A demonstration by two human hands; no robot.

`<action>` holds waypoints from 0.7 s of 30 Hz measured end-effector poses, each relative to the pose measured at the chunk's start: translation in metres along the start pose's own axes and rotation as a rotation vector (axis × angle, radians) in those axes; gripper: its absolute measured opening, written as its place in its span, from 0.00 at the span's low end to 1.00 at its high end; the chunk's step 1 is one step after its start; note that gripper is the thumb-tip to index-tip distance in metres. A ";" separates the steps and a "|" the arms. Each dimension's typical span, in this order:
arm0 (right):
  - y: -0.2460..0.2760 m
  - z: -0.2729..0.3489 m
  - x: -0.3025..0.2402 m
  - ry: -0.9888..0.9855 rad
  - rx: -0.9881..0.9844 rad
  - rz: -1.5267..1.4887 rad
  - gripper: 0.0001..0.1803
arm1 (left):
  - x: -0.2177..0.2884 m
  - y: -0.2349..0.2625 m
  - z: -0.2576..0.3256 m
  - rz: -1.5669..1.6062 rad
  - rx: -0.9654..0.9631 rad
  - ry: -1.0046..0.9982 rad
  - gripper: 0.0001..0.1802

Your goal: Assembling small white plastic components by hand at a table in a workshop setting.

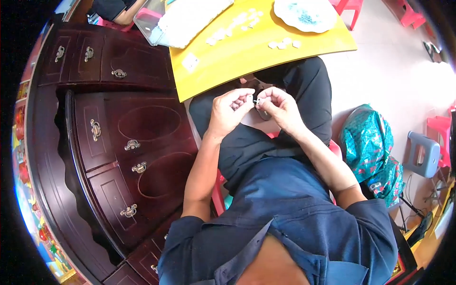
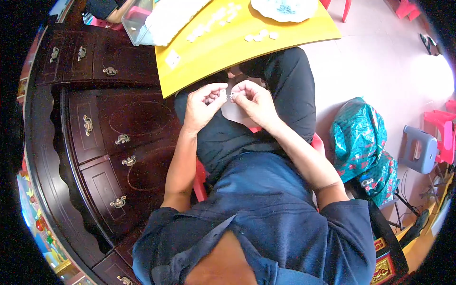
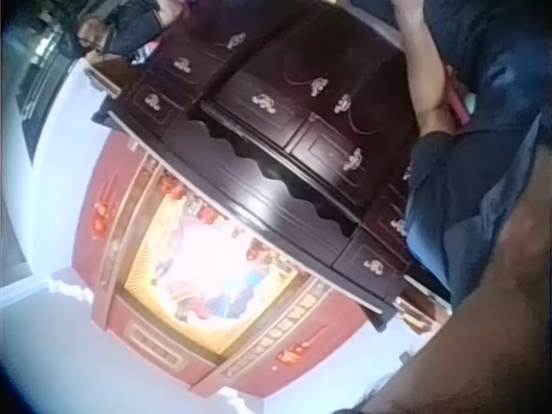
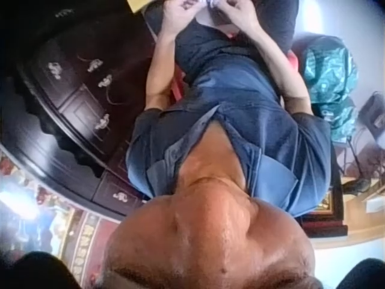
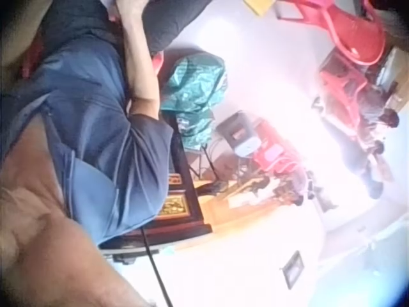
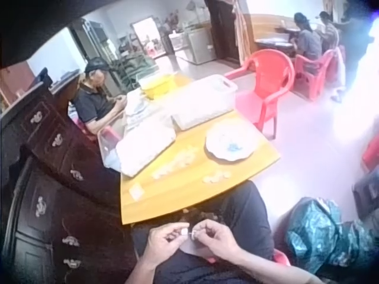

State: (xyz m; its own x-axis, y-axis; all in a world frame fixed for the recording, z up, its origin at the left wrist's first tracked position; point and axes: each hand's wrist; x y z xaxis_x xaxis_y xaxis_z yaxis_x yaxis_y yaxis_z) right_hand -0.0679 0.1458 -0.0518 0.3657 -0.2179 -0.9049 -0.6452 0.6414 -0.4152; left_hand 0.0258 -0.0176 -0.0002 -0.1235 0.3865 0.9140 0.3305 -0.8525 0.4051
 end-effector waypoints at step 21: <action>0.001 0.001 -0.003 -0.037 -0.050 -0.049 0.05 | -0.001 0.009 -0.004 0.125 -0.201 0.110 0.18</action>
State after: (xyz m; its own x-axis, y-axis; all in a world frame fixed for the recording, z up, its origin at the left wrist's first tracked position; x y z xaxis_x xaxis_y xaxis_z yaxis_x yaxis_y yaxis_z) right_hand -0.0688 0.1481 -0.0490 0.4213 -0.2201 -0.8798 -0.6583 0.5931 -0.4636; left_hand 0.0247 -0.0272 0.0025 -0.1976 0.2423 0.9499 0.1583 -0.9484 0.2748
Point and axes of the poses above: each hand's wrist, its own z-axis away from the middle knuckle, its own y-axis out of the back of the hand, x = y × z, and after that the axes turned 1 degree about y, right-handed
